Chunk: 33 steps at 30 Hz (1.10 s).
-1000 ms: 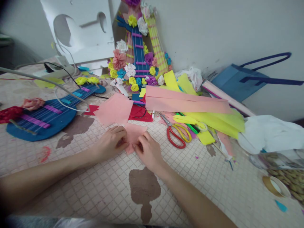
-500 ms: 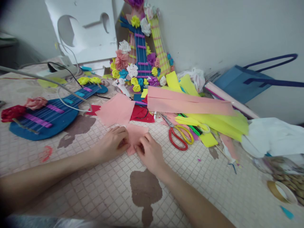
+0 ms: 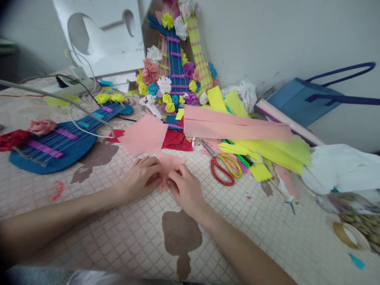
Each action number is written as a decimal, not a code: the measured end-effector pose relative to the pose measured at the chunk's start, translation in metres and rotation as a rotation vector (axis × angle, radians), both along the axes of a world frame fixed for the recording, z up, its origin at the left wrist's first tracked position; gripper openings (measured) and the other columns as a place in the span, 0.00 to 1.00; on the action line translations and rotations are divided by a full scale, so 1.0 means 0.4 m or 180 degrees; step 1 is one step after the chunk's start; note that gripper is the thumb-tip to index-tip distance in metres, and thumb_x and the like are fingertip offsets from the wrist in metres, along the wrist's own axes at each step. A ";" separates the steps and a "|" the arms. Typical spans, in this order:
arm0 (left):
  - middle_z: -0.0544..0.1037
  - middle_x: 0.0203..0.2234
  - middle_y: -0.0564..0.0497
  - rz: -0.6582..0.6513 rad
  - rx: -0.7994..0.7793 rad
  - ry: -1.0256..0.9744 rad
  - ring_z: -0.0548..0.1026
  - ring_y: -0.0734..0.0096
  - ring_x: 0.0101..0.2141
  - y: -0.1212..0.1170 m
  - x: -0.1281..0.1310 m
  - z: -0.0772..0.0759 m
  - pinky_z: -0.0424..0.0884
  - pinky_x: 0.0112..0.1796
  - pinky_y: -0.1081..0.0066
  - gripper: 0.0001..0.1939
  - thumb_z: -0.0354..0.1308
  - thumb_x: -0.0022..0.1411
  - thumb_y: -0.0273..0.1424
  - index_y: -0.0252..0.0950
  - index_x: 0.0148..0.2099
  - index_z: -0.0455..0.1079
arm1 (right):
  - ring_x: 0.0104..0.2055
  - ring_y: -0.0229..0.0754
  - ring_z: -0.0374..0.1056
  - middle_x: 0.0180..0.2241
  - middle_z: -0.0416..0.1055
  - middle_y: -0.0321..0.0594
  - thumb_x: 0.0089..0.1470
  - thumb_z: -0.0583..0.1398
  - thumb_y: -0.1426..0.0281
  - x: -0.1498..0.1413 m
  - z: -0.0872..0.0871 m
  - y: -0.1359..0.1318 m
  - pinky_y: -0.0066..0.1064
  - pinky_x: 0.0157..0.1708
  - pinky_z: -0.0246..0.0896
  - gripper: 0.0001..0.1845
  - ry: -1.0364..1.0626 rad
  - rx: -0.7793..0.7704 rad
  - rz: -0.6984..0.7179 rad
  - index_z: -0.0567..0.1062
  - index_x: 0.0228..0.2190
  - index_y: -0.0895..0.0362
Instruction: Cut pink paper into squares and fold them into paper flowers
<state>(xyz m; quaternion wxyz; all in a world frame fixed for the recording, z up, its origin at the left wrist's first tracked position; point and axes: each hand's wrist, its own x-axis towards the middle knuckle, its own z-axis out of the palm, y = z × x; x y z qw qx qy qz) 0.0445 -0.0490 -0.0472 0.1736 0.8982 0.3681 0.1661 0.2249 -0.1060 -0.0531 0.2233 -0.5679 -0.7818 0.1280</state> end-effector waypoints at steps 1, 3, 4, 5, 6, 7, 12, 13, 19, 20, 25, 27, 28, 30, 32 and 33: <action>0.70 0.35 0.48 0.0001 -0.0016 0.0021 0.68 0.62 0.40 0.002 -0.001 0.001 0.63 0.42 0.63 0.04 0.54 0.56 0.23 0.36 0.33 0.68 | 0.35 0.38 0.65 0.37 0.64 0.39 0.57 0.54 0.74 0.000 -0.001 0.000 0.29 0.33 0.61 0.06 0.0013 -0.0012 -0.0004 0.70 0.33 0.53; 0.71 0.35 0.48 -0.0009 -0.0057 0.0074 0.68 0.62 0.41 0.005 -0.003 0.005 0.63 0.42 0.63 0.03 0.55 0.56 0.25 0.36 0.34 0.68 | 0.35 0.38 0.65 0.37 0.64 0.39 0.57 0.54 0.73 0.001 -0.003 -0.001 0.29 0.33 0.61 0.05 0.0002 -0.0022 -0.0012 0.70 0.33 0.54; 0.71 0.36 0.48 -0.0031 -0.0082 0.0113 0.68 0.62 0.41 0.007 -0.005 0.008 0.63 0.42 0.62 0.02 0.55 0.57 0.26 0.35 0.34 0.69 | 0.35 0.38 0.65 0.38 0.64 0.39 0.57 0.54 0.72 0.001 -0.004 -0.002 0.29 0.33 0.61 0.04 -0.0021 -0.0023 -0.0017 0.70 0.33 0.54; 0.71 0.36 0.48 -0.0068 -0.0108 0.0153 0.68 0.61 0.41 0.009 -0.006 0.011 0.63 0.42 0.62 0.03 0.55 0.58 0.28 0.35 0.35 0.69 | 0.35 0.38 0.65 0.38 0.64 0.39 0.57 0.55 0.71 0.001 -0.005 -0.002 0.29 0.33 0.61 0.04 -0.0049 -0.0030 -0.0022 0.70 0.33 0.54; 0.71 0.37 0.47 -0.0118 -0.0126 0.0183 0.68 0.61 0.41 0.010 -0.008 0.014 0.63 0.41 0.62 0.04 0.55 0.59 0.30 0.35 0.35 0.69 | 0.35 0.38 0.65 0.38 0.64 0.39 0.57 0.55 0.70 0.001 -0.005 -0.003 0.29 0.32 0.61 0.03 -0.0073 -0.0038 -0.0028 0.69 0.33 0.54; 0.70 0.37 0.47 -0.0167 -0.0139 0.0211 0.68 0.60 0.41 0.011 -0.009 0.017 0.63 0.41 0.62 0.05 0.55 0.59 0.31 0.35 0.36 0.69 | 0.35 0.39 0.65 0.38 0.63 0.39 0.56 0.55 0.69 0.001 -0.005 -0.003 0.29 0.32 0.61 0.03 -0.0088 -0.0048 -0.0030 0.69 0.33 0.54; 0.70 0.39 0.47 -0.0261 -0.0126 0.0276 0.67 0.60 0.42 0.009 -0.015 0.019 0.64 0.42 0.62 0.08 0.59 0.56 0.32 0.35 0.38 0.68 | 0.36 0.39 0.65 0.37 0.63 0.38 0.52 0.59 0.69 -0.004 0.001 -0.004 0.30 0.33 0.61 0.05 -0.0056 -0.0088 -0.0018 0.68 0.34 0.54; 0.69 0.39 0.47 -0.0273 -0.0120 0.0268 0.67 0.59 0.42 0.008 -0.016 0.018 0.64 0.42 0.62 0.09 0.60 0.55 0.33 0.35 0.38 0.68 | 0.35 0.39 0.65 0.37 0.63 0.38 0.51 0.59 0.69 -0.005 0.002 -0.004 0.30 0.33 0.62 0.06 -0.0045 -0.0098 -0.0014 0.68 0.34 0.54; 0.68 0.41 0.46 -0.0369 -0.0167 0.0280 0.66 0.58 0.43 0.011 -0.022 0.018 0.63 0.42 0.61 0.16 0.66 0.49 0.36 0.36 0.38 0.67 | 0.37 0.42 0.64 0.38 0.63 0.39 0.46 0.62 0.67 -0.001 0.016 -0.005 0.34 0.36 0.62 0.14 -0.0064 -0.0212 0.0085 0.67 0.36 0.54; 0.68 0.41 0.46 -0.0382 -0.0206 0.0277 0.66 0.57 0.43 0.012 -0.022 0.020 0.63 0.42 0.61 0.18 0.66 0.48 0.37 0.36 0.39 0.67 | 0.37 0.42 0.64 0.39 0.63 0.39 0.45 0.63 0.67 0.001 0.019 -0.005 0.34 0.36 0.63 0.15 -0.0048 -0.0242 0.0112 0.67 0.37 0.54; 0.68 0.41 0.47 -0.0417 -0.0289 0.0204 0.65 0.58 0.43 0.014 -0.024 0.021 0.63 0.41 0.61 0.21 0.67 0.45 0.40 0.37 0.39 0.67 | 0.38 0.42 0.64 0.38 0.62 0.40 0.49 0.61 0.65 0.003 0.027 -0.007 0.34 0.37 0.63 0.12 0.0055 -0.0300 0.0192 0.67 0.37 0.54; 0.68 0.40 0.48 -0.0451 -0.0280 0.0198 0.65 0.58 0.43 0.016 -0.026 0.018 0.63 0.41 0.61 0.22 0.68 0.45 0.41 0.37 0.39 0.67 | 0.37 0.42 0.64 0.37 0.62 0.40 0.53 0.58 0.66 -0.003 0.025 -0.008 0.34 0.37 0.62 0.08 0.0013 -0.0266 0.0109 0.68 0.36 0.54; 0.68 0.40 0.48 -0.0466 -0.0278 0.0199 0.65 0.58 0.43 0.018 -0.028 0.018 0.63 0.41 0.61 0.21 0.68 0.45 0.41 0.37 0.39 0.67 | 0.37 0.42 0.64 0.37 0.62 0.40 0.54 0.57 0.66 -0.008 0.023 -0.009 0.34 0.36 0.62 0.07 -0.0032 -0.0245 0.0048 0.68 0.36 0.54; 0.68 0.40 0.47 -0.0508 -0.0281 0.0184 0.66 0.58 0.43 0.022 -0.030 0.021 0.63 0.42 0.61 0.18 0.66 0.48 0.39 0.36 0.38 0.67 | 0.36 0.42 0.64 0.36 0.62 0.41 0.55 0.57 0.64 -0.017 0.017 -0.010 0.34 0.34 0.61 0.08 -0.0159 -0.0197 -0.0082 0.68 0.35 0.55; 0.69 0.40 0.47 -0.0559 -0.0319 0.0146 0.67 0.60 0.42 0.027 -0.031 0.028 0.63 0.42 0.61 0.12 0.62 0.54 0.37 0.36 0.38 0.68 | 0.36 0.44 0.64 0.36 0.62 0.42 0.54 0.58 0.61 -0.025 0.012 -0.011 0.35 0.33 0.61 0.11 -0.0284 -0.0139 -0.0175 0.68 0.34 0.55; 0.70 0.38 0.47 -0.0577 -0.0353 0.0132 0.67 0.61 0.41 0.029 -0.031 0.030 0.63 0.42 0.62 0.09 0.60 0.57 0.35 0.36 0.37 0.68 | 0.36 0.44 0.64 0.37 0.62 0.42 0.53 0.58 0.60 -0.027 0.010 -0.011 0.35 0.33 0.61 0.11 -0.0326 -0.0117 -0.0200 0.67 0.34 0.55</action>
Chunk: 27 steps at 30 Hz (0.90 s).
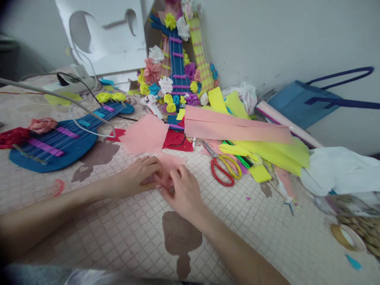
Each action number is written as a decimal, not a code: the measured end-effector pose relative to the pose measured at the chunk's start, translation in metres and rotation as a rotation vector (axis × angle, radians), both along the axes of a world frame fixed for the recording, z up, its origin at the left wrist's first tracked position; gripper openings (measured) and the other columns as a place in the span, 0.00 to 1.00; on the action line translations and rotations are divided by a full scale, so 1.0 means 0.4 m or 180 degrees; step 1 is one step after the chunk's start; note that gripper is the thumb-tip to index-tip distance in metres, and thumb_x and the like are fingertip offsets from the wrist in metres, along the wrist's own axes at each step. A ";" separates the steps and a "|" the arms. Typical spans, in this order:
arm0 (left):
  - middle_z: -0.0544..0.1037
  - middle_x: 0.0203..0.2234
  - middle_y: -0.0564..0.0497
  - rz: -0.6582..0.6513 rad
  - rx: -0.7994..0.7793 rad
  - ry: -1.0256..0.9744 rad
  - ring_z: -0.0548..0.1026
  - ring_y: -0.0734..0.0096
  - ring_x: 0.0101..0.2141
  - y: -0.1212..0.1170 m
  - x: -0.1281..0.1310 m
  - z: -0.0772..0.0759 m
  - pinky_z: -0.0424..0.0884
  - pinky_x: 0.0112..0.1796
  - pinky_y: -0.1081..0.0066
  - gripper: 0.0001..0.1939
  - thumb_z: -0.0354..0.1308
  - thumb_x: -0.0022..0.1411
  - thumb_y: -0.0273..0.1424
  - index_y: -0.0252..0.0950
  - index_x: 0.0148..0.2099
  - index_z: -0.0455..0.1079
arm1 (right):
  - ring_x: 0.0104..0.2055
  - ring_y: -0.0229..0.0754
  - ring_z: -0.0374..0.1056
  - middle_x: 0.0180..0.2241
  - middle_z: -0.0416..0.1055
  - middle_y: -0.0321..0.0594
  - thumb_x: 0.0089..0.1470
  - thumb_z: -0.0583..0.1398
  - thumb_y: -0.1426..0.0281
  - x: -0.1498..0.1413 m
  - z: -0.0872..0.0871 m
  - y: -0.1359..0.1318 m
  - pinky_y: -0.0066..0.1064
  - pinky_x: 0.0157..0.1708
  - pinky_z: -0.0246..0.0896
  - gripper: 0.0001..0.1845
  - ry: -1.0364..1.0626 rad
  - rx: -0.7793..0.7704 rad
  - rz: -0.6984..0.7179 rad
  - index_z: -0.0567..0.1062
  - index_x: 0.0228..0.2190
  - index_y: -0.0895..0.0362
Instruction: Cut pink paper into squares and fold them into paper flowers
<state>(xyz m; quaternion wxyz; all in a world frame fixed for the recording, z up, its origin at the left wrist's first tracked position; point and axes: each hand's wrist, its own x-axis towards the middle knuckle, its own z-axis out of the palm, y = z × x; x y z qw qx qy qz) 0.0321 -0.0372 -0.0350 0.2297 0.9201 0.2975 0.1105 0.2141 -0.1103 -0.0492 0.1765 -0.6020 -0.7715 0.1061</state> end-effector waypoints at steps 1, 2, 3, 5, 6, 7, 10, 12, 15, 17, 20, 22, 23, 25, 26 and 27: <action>0.70 0.37 0.48 -0.0003 -0.0032 -0.0013 0.68 0.62 0.40 0.002 0.001 0.002 0.63 0.42 0.62 0.07 0.58 0.59 0.34 0.36 0.36 0.68 | 0.36 0.44 0.64 0.37 0.62 0.42 0.53 0.58 0.60 -0.001 -0.002 0.000 0.35 0.33 0.61 0.12 -0.0023 0.0014 -0.0009 0.67 0.34 0.55; 0.71 0.35 0.48 0.0021 -0.0048 -0.0030 0.69 0.64 0.38 0.004 0.003 0.002 0.63 0.41 0.63 0.05 0.57 0.59 0.32 0.35 0.35 0.68 | 0.36 0.44 0.64 0.36 0.62 0.42 0.53 0.58 0.60 -0.002 -0.003 0.000 0.35 0.33 0.61 0.12 -0.0034 0.0021 -0.0013 0.67 0.34 0.55; 0.71 0.34 0.49 0.0070 -0.0040 -0.0056 0.69 0.65 0.37 0.006 0.004 0.000 0.64 0.40 0.64 0.04 0.57 0.58 0.30 0.35 0.34 0.68 | 0.36 0.45 0.64 0.36 0.62 0.42 0.53 0.58 0.60 -0.002 -0.005 0.001 0.36 0.34 0.61 0.11 -0.0041 0.0022 -0.0011 0.67 0.34 0.55; 0.71 0.33 0.50 0.0197 0.0021 -0.0147 0.70 0.66 0.36 0.014 0.005 -0.009 0.64 0.38 0.66 0.01 0.57 0.55 0.26 0.35 0.33 0.67 | 0.37 0.45 0.64 0.36 0.62 0.42 0.53 0.58 0.61 -0.002 -0.007 0.001 0.36 0.33 0.61 0.11 -0.0053 0.0026 -0.0011 0.67 0.35 0.55; 0.72 0.32 0.50 0.0248 0.0044 -0.0204 0.70 0.67 0.35 0.020 0.004 -0.013 0.65 0.37 0.67 0.03 0.56 0.53 0.24 0.35 0.33 0.67 | 0.37 0.45 0.64 0.36 0.62 0.42 0.52 0.58 0.61 -0.001 -0.008 0.001 0.36 0.33 0.61 0.12 -0.0060 0.0034 -0.0017 0.67 0.35 0.55; 0.72 0.32 0.50 0.0290 0.0045 -0.0256 0.70 0.68 0.34 0.027 0.002 -0.017 0.65 0.37 0.68 0.05 0.55 0.52 0.22 0.35 0.33 0.67 | 0.37 0.45 0.64 0.36 0.62 0.42 0.52 0.59 0.61 -0.001 -0.009 0.001 0.36 0.33 0.61 0.12 -0.0064 0.0049 -0.0018 0.67 0.35 0.55; 0.73 0.31 0.50 0.0434 0.0071 -0.0403 0.71 0.68 0.33 0.048 -0.008 -0.016 0.66 0.36 0.69 0.07 0.53 0.51 0.19 0.34 0.33 0.67 | 0.37 0.45 0.64 0.37 0.62 0.42 0.52 0.59 0.61 -0.001 -0.010 0.001 0.35 0.33 0.61 0.12 -0.0039 0.0102 -0.0019 0.67 0.35 0.55; 0.74 0.31 0.49 0.0558 0.0236 -0.0568 0.70 0.67 0.34 0.049 -0.010 -0.007 0.66 0.38 0.67 0.06 0.53 0.54 0.20 0.34 0.33 0.68 | 0.37 0.44 0.64 0.37 0.62 0.42 0.52 0.59 0.61 -0.002 -0.010 0.001 0.35 0.33 0.62 0.12 0.0003 0.0104 -0.0009 0.67 0.35 0.55; 0.74 0.29 0.51 0.0332 0.0312 -0.0716 0.70 0.68 0.35 0.021 0.003 0.006 0.65 0.38 0.68 0.06 0.52 0.57 0.21 0.35 0.32 0.69 | 0.36 0.44 0.64 0.37 0.62 0.42 0.52 0.59 0.62 -0.004 -0.008 0.001 0.35 0.34 0.61 0.12 0.0032 0.0102 -0.0003 0.67 0.36 0.55; 0.74 0.29 0.52 0.0003 0.0140 -0.0611 0.71 0.69 0.35 -0.006 0.017 0.007 0.65 0.38 0.69 0.06 0.53 0.57 0.21 0.36 0.32 0.69 | 0.36 0.44 0.64 0.36 0.62 0.41 0.52 0.59 0.62 -0.004 -0.006 0.000 0.35 0.33 0.61 0.11 0.0013 0.0102 -0.0004 0.67 0.35 0.55; 0.74 0.32 0.51 -0.0090 -0.0047 -0.0367 0.72 0.69 0.37 -0.033 0.032 -0.001 0.65 0.40 0.69 0.05 0.54 0.58 0.22 0.35 0.33 0.69 | 0.36 0.44 0.64 0.36 0.62 0.40 0.50 0.60 0.65 0.003 -0.002 0.001 0.36 0.33 0.61 0.10 0.0027 0.0034 0.0027 0.66 0.33 0.55; 0.74 0.33 0.51 -0.0058 -0.0077 -0.0287 0.72 0.68 0.37 -0.037 0.034 -0.010 0.65 0.39 0.69 0.04 0.54 0.58 0.23 0.35 0.34 0.69 | 0.37 0.44 0.64 0.37 0.62 0.40 0.49 0.61 0.67 0.012 0.003 0.003 0.36 0.35 0.62 0.11 0.0157 -0.0074 0.0120 0.65 0.34 0.54; 0.74 0.33 0.50 -0.0046 -0.0077 -0.0269 0.72 0.67 0.37 -0.036 0.034 -0.015 0.65 0.39 0.69 0.02 0.55 0.58 0.24 0.35 0.35 0.68 | 0.38 0.44 0.64 0.38 0.62 0.40 0.48 0.61 0.68 0.018 0.004 0.004 0.36 0.36 0.63 0.12 0.0263 -0.0132 0.0169 0.65 0.36 0.54; 0.74 0.34 0.50 -0.0020 -0.0062 -0.0252 0.72 0.66 0.38 -0.031 0.033 -0.022 0.65 0.39 0.68 0.02 0.56 0.58 0.26 0.35 0.36 0.68 | 0.41 0.44 0.64 0.40 0.61 0.41 0.49 0.61 0.70 0.030 0.006 0.007 0.36 0.38 0.64 0.15 0.0506 -0.0210 0.0226 0.64 0.39 0.54; 0.74 0.34 0.50 0.0006 -0.0055 -0.0234 0.72 0.66 0.38 -0.029 0.033 -0.024 0.65 0.39 0.68 0.03 0.57 0.58 0.27 0.35 0.37 0.67 | 0.41 0.43 0.64 0.41 0.61 0.42 0.50 0.60 0.72 0.036 0.004 0.008 0.35 0.39 0.64 0.14 0.0609 -0.0229 0.0214 0.64 0.40 0.54; 0.74 0.34 0.50 0.0045 -0.0052 -0.0213 0.72 0.66 0.38 -0.028 0.033 -0.026 0.65 0.39 0.68 0.04 0.57 0.57 0.27 0.35 0.37 0.67 | 0.41 0.42 0.64 0.41 0.60 0.42 0.51 0.58 0.74 0.042 0.002 0.009 0.35 0.39 0.64 0.13 0.0683 -0.0234 0.0180 0.64 0.40 0.54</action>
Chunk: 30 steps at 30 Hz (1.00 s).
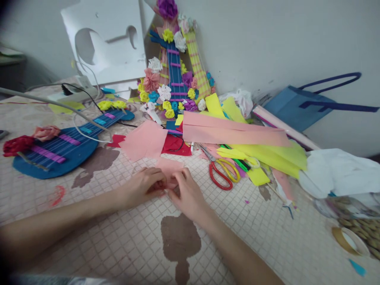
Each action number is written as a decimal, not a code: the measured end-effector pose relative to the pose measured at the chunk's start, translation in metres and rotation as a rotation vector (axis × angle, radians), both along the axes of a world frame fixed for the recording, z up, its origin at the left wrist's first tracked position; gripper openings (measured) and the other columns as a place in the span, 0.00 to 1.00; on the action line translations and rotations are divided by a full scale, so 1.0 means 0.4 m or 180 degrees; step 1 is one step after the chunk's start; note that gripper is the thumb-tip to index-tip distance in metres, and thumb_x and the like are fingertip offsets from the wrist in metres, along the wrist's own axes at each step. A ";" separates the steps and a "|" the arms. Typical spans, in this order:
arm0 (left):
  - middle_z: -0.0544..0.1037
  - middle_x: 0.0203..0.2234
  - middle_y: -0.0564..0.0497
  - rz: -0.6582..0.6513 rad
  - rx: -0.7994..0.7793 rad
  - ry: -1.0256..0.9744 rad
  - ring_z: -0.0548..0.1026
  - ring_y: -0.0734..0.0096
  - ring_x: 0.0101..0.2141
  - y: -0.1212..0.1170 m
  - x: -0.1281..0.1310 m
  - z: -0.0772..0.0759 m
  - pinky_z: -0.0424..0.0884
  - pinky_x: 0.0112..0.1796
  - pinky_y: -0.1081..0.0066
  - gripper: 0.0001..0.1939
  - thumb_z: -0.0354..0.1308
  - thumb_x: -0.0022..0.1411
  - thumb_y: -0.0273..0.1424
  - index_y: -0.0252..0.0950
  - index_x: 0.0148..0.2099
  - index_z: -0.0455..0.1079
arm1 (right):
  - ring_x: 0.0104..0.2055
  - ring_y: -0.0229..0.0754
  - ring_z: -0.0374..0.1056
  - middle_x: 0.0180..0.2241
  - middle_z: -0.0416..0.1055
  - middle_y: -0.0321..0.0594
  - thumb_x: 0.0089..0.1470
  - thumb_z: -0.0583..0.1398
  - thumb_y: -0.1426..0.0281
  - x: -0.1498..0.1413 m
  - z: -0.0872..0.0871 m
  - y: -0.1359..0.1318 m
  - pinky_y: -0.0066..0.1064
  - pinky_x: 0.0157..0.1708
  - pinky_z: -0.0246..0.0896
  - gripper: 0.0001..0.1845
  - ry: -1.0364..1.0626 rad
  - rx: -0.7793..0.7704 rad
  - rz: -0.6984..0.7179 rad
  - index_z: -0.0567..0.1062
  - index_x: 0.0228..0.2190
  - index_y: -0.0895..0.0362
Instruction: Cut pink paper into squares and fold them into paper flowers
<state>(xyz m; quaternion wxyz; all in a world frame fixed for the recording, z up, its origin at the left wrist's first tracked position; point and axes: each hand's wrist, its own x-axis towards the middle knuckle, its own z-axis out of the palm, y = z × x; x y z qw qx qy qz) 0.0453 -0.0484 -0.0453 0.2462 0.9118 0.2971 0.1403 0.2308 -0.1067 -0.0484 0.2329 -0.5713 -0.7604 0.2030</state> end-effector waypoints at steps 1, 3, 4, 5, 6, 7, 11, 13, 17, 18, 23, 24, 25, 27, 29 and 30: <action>0.74 0.34 0.50 0.0036 0.0002 0.0021 0.72 0.66 0.37 0.000 0.001 -0.001 0.64 0.39 0.68 0.04 0.58 0.57 0.27 0.35 0.36 0.67 | 0.40 0.42 0.64 0.40 0.60 0.42 0.52 0.57 0.75 0.006 -0.003 0.001 0.35 0.38 0.64 0.12 0.0049 0.0005 -0.0044 0.64 0.39 0.55; 0.73 0.33 0.50 0.0083 0.0006 0.0058 0.71 0.67 0.36 -0.001 0.003 -0.001 0.64 0.39 0.68 0.04 0.58 0.55 0.25 0.35 0.35 0.66 | 0.38 0.42 0.64 0.39 0.60 0.42 0.53 0.55 0.78 0.018 -0.011 0.004 0.35 0.38 0.64 0.10 0.0097 0.0032 -0.0140 0.64 0.38 0.55; 0.73 0.33 0.51 0.0087 0.0003 0.0074 0.71 0.67 0.36 -0.002 0.004 0.000 0.63 0.38 0.68 0.04 0.58 0.54 0.24 0.35 0.34 0.66 | 0.38 0.42 0.64 0.39 0.60 0.42 0.53 0.54 0.79 0.024 -0.014 0.006 0.35 0.38 0.64 0.10 0.0108 0.0057 -0.0184 0.64 0.38 0.55; 0.73 0.33 0.51 0.0080 -0.0005 0.0084 0.71 0.67 0.36 -0.004 0.005 0.001 0.63 0.38 0.68 0.05 0.57 0.54 0.24 0.35 0.34 0.65 | 0.39 0.42 0.63 0.39 0.60 0.42 0.53 0.53 0.80 0.032 -0.017 0.008 0.35 0.38 0.63 0.10 0.0116 0.0085 -0.0222 0.64 0.37 0.55; 0.73 0.33 0.51 0.0075 -0.0017 0.0092 0.71 0.67 0.36 -0.005 0.006 0.002 0.63 0.39 0.68 0.05 0.57 0.53 0.23 0.35 0.34 0.65 | 0.39 0.43 0.63 0.39 0.61 0.42 0.53 0.53 0.80 0.039 -0.018 0.010 0.35 0.38 0.63 0.11 0.0124 0.0117 -0.0252 0.65 0.37 0.55; 0.73 0.33 0.51 0.0071 -0.0033 0.0100 0.71 0.68 0.36 -0.006 0.006 0.003 0.63 0.39 0.68 0.06 0.57 0.53 0.23 0.35 0.34 0.65 | 0.38 0.42 0.64 0.38 0.61 0.42 0.52 0.53 0.81 0.046 -0.018 0.012 0.35 0.37 0.63 0.11 0.0144 0.0139 -0.0271 0.65 0.36 0.55; 0.73 0.32 0.51 0.0100 -0.0068 0.0135 0.71 0.68 0.35 -0.006 0.007 0.006 0.62 0.38 0.69 0.06 0.56 0.52 0.22 0.34 0.34 0.65 | 0.34 0.40 0.64 0.35 0.64 0.40 0.53 0.54 0.80 0.061 -0.009 0.015 0.32 0.34 0.61 0.09 0.0418 0.0315 -0.0263 0.66 0.35 0.55; 0.73 0.32 0.51 0.0121 -0.0088 0.0150 0.71 0.68 0.35 -0.005 0.007 0.006 0.62 0.38 0.69 0.06 0.56 0.52 0.23 0.34 0.34 0.65 | 0.34 0.40 0.64 0.33 0.65 0.39 0.55 0.53 0.78 0.054 -0.004 0.010 0.31 0.33 0.60 0.07 0.0636 0.0456 -0.0069 0.67 0.34 0.54; 0.74 0.33 0.50 0.0156 -0.0139 0.0107 0.71 0.66 0.35 -0.003 0.007 0.002 0.62 0.38 0.68 0.05 0.57 0.53 0.26 0.35 0.35 0.66 | 0.39 0.40 0.64 0.34 0.67 0.39 0.57 0.54 0.77 0.021 0.000 -0.004 0.33 0.40 0.60 0.06 0.0775 0.0375 0.0844 0.68 0.34 0.54; 0.74 0.33 0.50 0.0154 -0.0148 0.0075 0.71 0.66 0.36 -0.003 0.007 0.000 0.62 0.38 0.68 0.05 0.58 0.53 0.26 0.34 0.35 0.66 | 0.40 0.41 0.63 0.35 0.67 0.39 0.57 0.54 0.77 0.012 0.000 -0.006 0.33 0.41 0.60 0.06 0.0717 0.0293 0.0963 0.68 0.34 0.54; 0.75 0.32 0.51 -0.0010 -0.0400 -0.0189 0.71 0.69 0.35 0.014 0.002 -0.008 0.64 0.37 0.71 0.08 0.53 0.50 0.19 0.34 0.34 0.67 | 0.43 0.40 0.62 0.35 0.66 0.38 0.56 0.55 0.80 -0.006 -0.001 -0.009 0.33 0.43 0.59 0.08 0.0626 0.0002 0.0935 0.68 0.34 0.55; 0.75 0.31 0.52 -0.0018 -0.0502 -0.0234 0.71 0.71 0.33 0.021 -0.001 -0.008 0.64 0.35 0.73 0.10 0.51 0.50 0.18 0.34 0.34 0.68 | 0.43 0.40 0.62 0.36 0.67 0.39 0.55 0.55 0.79 -0.006 0.000 -0.009 0.33 0.44 0.59 0.08 0.0621 -0.0018 0.0936 0.69 0.34 0.55; 0.75 0.30 0.52 0.0020 -0.0573 -0.0254 0.71 0.72 0.32 0.029 -0.007 -0.006 0.64 0.34 0.74 0.11 0.50 0.49 0.17 0.34 0.34 0.68 | 0.44 0.41 0.62 0.37 0.67 0.39 0.55 0.55 0.79 -0.006 0.000 -0.009 0.33 0.44 0.58 0.08 0.0593 -0.0026 0.0949 0.69 0.35 0.55; 0.74 0.29 0.51 0.0268 -0.0545 -0.0178 0.71 0.73 0.30 0.048 -0.024 0.004 0.63 0.31 0.75 0.11 0.50 0.49 0.18 0.34 0.34 0.68 | 0.44 0.42 0.61 0.38 0.67 0.40 0.56 0.56 0.78 -0.005 0.000 -0.009 0.34 0.44 0.59 0.08 0.0508 -0.0023 0.0974 0.70 0.36 0.55; 0.74 0.30 0.50 0.0603 -0.0307 0.0078 0.71 0.71 0.29 0.069 -0.046 0.021 0.62 0.29 0.74 0.09 0.51 0.50 0.20 0.33 0.35 0.68 | 0.43 0.42 0.61 0.38 0.66 0.41 0.55 0.56 0.77 -0.006 -0.001 -0.010 0.34 0.43 0.59 0.08 0.0471 -0.0010 0.0987 0.71 0.36 0.55; 0.74 0.31 0.49 0.0727 -0.0192 0.0227 0.71 0.70 0.29 0.078 -0.058 0.031 0.62 0.29 0.74 0.10 0.52 0.50 0.21 0.33 0.36 0.69 | 0.43 0.42 0.62 0.39 0.66 0.41 0.55 0.56 0.77 -0.007 -0.002 -0.011 0.34 0.42 0.59 0.08 0.0486 -0.0011 0.0997 0.71 0.37 0.55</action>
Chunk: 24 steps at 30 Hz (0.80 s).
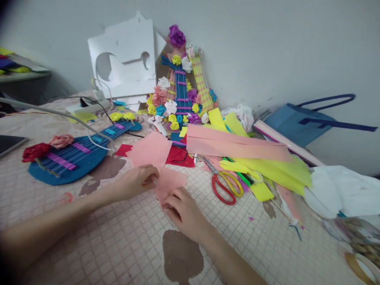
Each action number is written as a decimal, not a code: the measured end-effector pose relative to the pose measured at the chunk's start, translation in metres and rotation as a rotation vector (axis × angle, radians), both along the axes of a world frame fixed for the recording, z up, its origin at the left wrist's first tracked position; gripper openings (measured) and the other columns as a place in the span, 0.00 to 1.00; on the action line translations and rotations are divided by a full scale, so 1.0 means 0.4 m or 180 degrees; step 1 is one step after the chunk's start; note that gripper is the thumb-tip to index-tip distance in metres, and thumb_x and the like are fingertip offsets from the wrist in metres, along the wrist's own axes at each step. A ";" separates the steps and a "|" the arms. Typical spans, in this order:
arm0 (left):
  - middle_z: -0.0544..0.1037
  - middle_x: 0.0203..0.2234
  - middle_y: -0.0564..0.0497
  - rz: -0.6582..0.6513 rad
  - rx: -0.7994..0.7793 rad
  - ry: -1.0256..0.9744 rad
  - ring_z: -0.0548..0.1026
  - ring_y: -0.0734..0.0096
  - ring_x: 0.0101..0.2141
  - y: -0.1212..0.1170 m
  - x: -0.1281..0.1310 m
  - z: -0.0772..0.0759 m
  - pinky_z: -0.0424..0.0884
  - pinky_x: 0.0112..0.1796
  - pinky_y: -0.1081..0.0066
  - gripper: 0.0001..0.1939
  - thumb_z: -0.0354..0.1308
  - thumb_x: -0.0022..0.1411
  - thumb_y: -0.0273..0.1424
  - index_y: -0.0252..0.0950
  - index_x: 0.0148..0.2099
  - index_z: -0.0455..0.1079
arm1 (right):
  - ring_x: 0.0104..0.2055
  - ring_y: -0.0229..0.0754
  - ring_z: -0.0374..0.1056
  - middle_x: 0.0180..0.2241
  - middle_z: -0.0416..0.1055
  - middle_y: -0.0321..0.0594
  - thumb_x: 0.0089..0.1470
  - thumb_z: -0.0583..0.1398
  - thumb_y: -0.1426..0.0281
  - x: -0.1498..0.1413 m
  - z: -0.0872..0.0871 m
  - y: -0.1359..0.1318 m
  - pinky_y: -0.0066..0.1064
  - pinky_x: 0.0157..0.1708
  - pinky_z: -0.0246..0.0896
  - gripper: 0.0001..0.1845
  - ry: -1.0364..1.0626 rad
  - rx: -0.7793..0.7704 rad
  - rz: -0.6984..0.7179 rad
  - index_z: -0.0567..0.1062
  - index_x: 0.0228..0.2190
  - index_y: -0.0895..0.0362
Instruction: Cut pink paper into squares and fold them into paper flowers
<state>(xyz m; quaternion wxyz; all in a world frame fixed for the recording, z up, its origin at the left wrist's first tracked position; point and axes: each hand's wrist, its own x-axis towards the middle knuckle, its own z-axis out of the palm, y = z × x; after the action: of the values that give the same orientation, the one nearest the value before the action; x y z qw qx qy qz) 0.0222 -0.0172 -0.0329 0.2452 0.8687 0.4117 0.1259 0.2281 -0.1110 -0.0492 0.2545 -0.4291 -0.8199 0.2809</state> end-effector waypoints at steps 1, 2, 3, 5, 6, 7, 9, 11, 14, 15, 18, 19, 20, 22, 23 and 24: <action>0.74 0.31 0.49 0.0118 0.0083 0.0148 0.71 0.70 0.29 0.008 -0.011 0.010 0.61 0.28 0.73 0.10 0.53 0.50 0.22 0.33 0.37 0.69 | 0.43 0.42 0.62 0.39 0.66 0.41 0.55 0.56 0.77 -0.001 -0.001 0.000 0.34 0.42 0.59 0.08 0.0047 -0.0010 0.0010 0.71 0.36 0.55; 0.75 0.31 0.49 0.0200 0.0121 0.0245 0.71 0.70 0.28 0.015 -0.021 0.020 0.61 0.28 0.73 0.10 0.52 0.50 0.22 0.33 0.38 0.69 | 0.43 0.41 0.62 0.38 0.66 0.41 0.55 0.57 0.77 -0.001 -0.002 0.000 0.33 0.41 0.59 0.08 0.0136 -0.0016 0.0005 0.71 0.36 0.55; 0.75 0.31 0.49 0.0253 0.0126 0.0292 0.71 0.70 0.28 0.020 -0.028 0.028 0.61 0.28 0.73 0.10 0.52 0.51 0.23 0.34 0.38 0.69 | 0.42 0.41 0.62 0.37 0.66 0.41 0.55 0.57 0.76 -0.001 -0.003 0.001 0.33 0.40 0.60 0.07 0.0270 -0.0006 -0.0042 0.71 0.35 0.55; 0.76 0.30 0.49 0.0275 0.0069 0.0266 0.72 0.70 0.28 0.026 -0.037 0.036 0.61 0.28 0.73 0.09 0.52 0.54 0.26 0.34 0.38 0.69 | 0.39 0.40 0.63 0.34 0.66 0.39 0.56 0.56 0.74 0.004 -0.007 0.007 0.32 0.37 0.60 0.05 0.0641 0.0121 -0.0344 0.71 0.33 0.55; 0.76 0.30 0.49 0.0253 0.0023 0.0220 0.72 0.70 0.29 0.027 -0.038 0.036 0.61 0.28 0.74 0.08 0.52 0.54 0.27 0.34 0.38 0.69 | 0.37 0.40 0.63 0.33 0.66 0.39 0.57 0.55 0.73 0.009 -0.010 0.012 0.32 0.36 0.59 0.05 0.0825 0.0219 -0.0585 0.70 0.32 0.55; 0.76 0.30 0.49 0.0224 -0.0017 0.0170 0.72 0.70 0.29 0.027 -0.037 0.033 0.61 0.28 0.74 0.08 0.51 0.55 0.28 0.34 0.37 0.69 | 0.35 0.39 0.63 0.32 0.66 0.38 0.58 0.54 0.73 0.016 -0.015 0.017 0.31 0.35 0.59 0.05 0.0978 0.0328 -0.0865 0.70 0.31 0.55; 0.76 0.30 0.49 0.0155 -0.0073 0.0085 0.72 0.71 0.28 0.027 -0.034 0.024 0.61 0.28 0.74 0.07 0.51 0.56 0.28 0.34 0.36 0.69 | 0.35 0.39 0.63 0.32 0.66 0.38 0.57 0.54 0.72 0.031 -0.027 0.031 0.32 0.34 0.58 0.05 0.1089 0.0427 -0.1320 0.70 0.31 0.55; 0.75 0.29 0.50 0.0097 -0.0098 0.0012 0.71 0.72 0.27 0.026 -0.031 0.012 0.61 0.28 0.74 0.07 0.50 0.56 0.29 0.34 0.34 0.69 | 0.36 0.40 0.63 0.34 0.66 0.39 0.57 0.54 0.71 0.046 -0.040 0.044 0.32 0.34 0.58 0.04 0.1122 0.0351 -0.1666 0.70 0.33 0.54; 0.74 0.27 0.51 0.0020 -0.0154 -0.0087 0.70 0.73 0.26 0.025 -0.029 0.000 0.60 0.27 0.75 0.07 0.50 0.56 0.29 0.35 0.32 0.68 | 0.37 0.41 0.64 0.36 0.67 0.40 0.55 0.54 0.70 0.062 -0.054 0.063 0.31 0.34 0.60 0.07 0.1076 0.0061 -0.1915 0.68 0.38 0.55; 0.74 0.27 0.52 0.0004 -0.0199 -0.0105 0.70 0.73 0.26 0.023 -0.028 -0.002 0.60 0.27 0.75 0.06 0.51 0.55 0.30 0.35 0.32 0.68 | 0.37 0.41 0.64 0.37 0.67 0.41 0.54 0.55 0.70 0.066 -0.055 0.070 0.31 0.34 0.61 0.09 0.1013 -0.0028 -0.1913 0.68 0.39 0.55; 0.74 0.28 0.52 0.0028 -0.0306 -0.0102 0.70 0.72 0.26 0.011 -0.019 -0.002 0.60 0.26 0.75 0.09 0.57 0.52 0.33 0.35 0.36 0.67 | 0.33 0.38 0.64 0.40 0.67 0.42 0.51 0.55 0.71 0.075 -0.046 0.101 0.31 0.31 0.62 0.12 0.0690 -0.0188 -0.1704 0.67 0.40 0.56; 0.73 0.29 0.52 0.0065 -0.0288 -0.0100 0.70 0.72 0.27 0.004 -0.014 0.000 0.60 0.26 0.75 0.12 0.59 0.50 0.34 0.35 0.37 0.67 | 0.30 0.37 0.64 0.40 0.67 0.42 0.51 0.55 0.71 0.077 -0.039 0.114 0.31 0.30 0.61 0.12 0.0538 -0.0201 -0.1597 0.67 0.40 0.56; 0.73 0.31 0.51 0.0112 -0.0241 -0.0090 0.70 0.71 0.28 -0.004 -0.007 0.001 0.61 0.27 0.74 0.13 0.60 0.49 0.35 0.35 0.38 0.67 | 0.28 0.36 0.63 0.39 0.68 0.41 0.51 0.55 0.72 0.078 -0.031 0.127 0.31 0.29 0.61 0.12 0.0355 -0.0186 -0.1482 0.67 0.40 0.56; 0.73 0.35 0.49 0.0158 -0.0132 -0.0067 0.71 0.69 0.32 -0.019 0.008 0.002 0.62 0.29 0.73 0.14 0.61 0.48 0.32 0.35 0.38 0.66 | 0.30 0.37 0.63 0.36 0.68 0.40 0.51 0.55 0.73 0.076 -0.015 0.155 0.32 0.33 0.60 0.11 0.0027 0.0063 -0.1354 0.68 0.39 0.56; 0.73 0.36 0.49 0.0181 -0.0105 -0.0027 0.71 0.68 0.33 -0.025 0.015 0.002 0.63 0.30 0.73 0.13 0.61 0.48 0.31 0.35 0.38 0.66 | 0.33 0.39 0.64 0.36 0.67 0.40 0.50 0.55 0.74 0.073 -0.008 0.168 0.34 0.36 0.60 0.10 -0.0091 0.0182 -0.1273 0.68 0.38 0.56; 0.72 0.37 0.48 0.0196 -0.0090 -0.0004 0.71 0.67 0.34 -0.030 0.021 0.001 0.63 0.31 0.72 0.13 0.60 0.48 0.30 0.35 0.38 0.66 | 0.37 0.41 0.64 0.36 0.67 0.40 0.50 0.56 0.74 0.068 -0.003 0.179 0.35 0.39 0.59 0.09 -0.0154 0.0266 -0.1218 0.68 0.36 0.56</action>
<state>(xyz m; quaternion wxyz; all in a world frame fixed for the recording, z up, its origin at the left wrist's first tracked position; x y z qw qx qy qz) 0.0305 -0.0292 -0.0327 0.2537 0.8520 0.4398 0.1280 0.2551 -0.0395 -0.0506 0.3011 -0.5727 -0.7402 0.1827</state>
